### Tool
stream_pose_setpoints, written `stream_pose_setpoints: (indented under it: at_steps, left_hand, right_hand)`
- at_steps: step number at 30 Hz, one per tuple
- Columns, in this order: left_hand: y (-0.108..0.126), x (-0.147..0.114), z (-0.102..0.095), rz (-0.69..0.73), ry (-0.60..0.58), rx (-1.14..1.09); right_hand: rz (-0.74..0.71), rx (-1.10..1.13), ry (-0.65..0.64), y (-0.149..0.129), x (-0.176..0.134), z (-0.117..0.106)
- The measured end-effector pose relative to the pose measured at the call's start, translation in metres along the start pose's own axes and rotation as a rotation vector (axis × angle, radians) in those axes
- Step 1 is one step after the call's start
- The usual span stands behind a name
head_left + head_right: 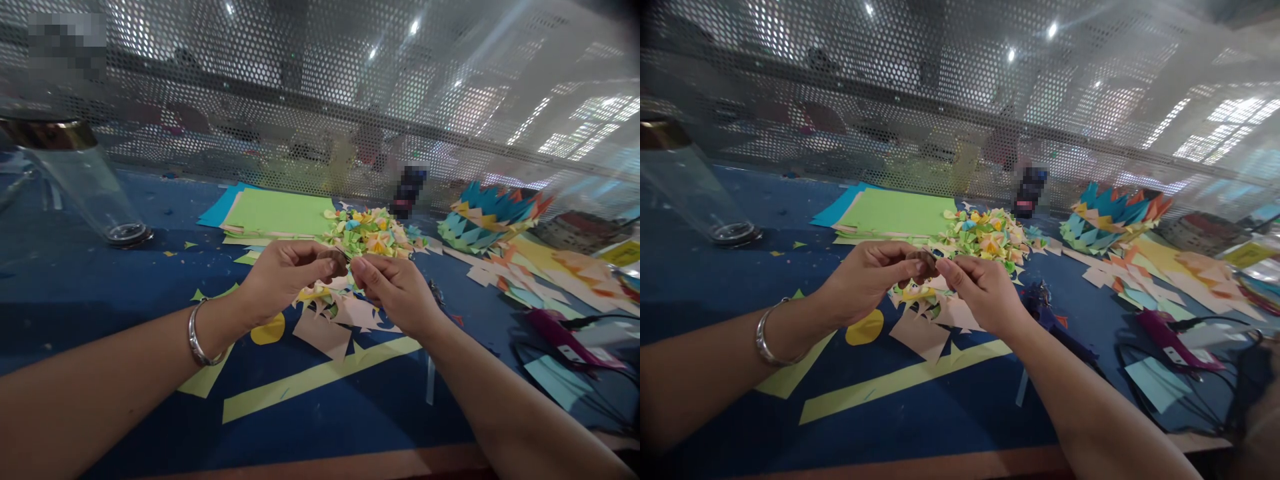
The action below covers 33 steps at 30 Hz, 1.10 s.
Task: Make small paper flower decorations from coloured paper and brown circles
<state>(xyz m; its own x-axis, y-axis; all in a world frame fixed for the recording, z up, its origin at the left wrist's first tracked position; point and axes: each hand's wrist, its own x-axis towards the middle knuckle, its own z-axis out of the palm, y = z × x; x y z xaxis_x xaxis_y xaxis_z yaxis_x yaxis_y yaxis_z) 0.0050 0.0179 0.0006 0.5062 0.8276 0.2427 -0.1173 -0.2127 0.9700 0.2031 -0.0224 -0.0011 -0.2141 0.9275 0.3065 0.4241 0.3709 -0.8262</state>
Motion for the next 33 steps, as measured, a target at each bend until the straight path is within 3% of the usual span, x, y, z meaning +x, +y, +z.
stream_pose_setpoints:
  at_steps: [20, 33]
  left_hand:
    - [-0.0055, 0.0028, -0.0052, -0.035, -0.005, -0.074]
    - [0.0006, 0.0032, -0.0052, -0.133, -0.003, -0.114]
  right_hand:
    - [-0.029, -0.080, 0.003, -0.0018, 0.0007, -0.0023]
    - [-0.019, -0.142, -0.016, -0.0010, -0.0001, -0.0031]
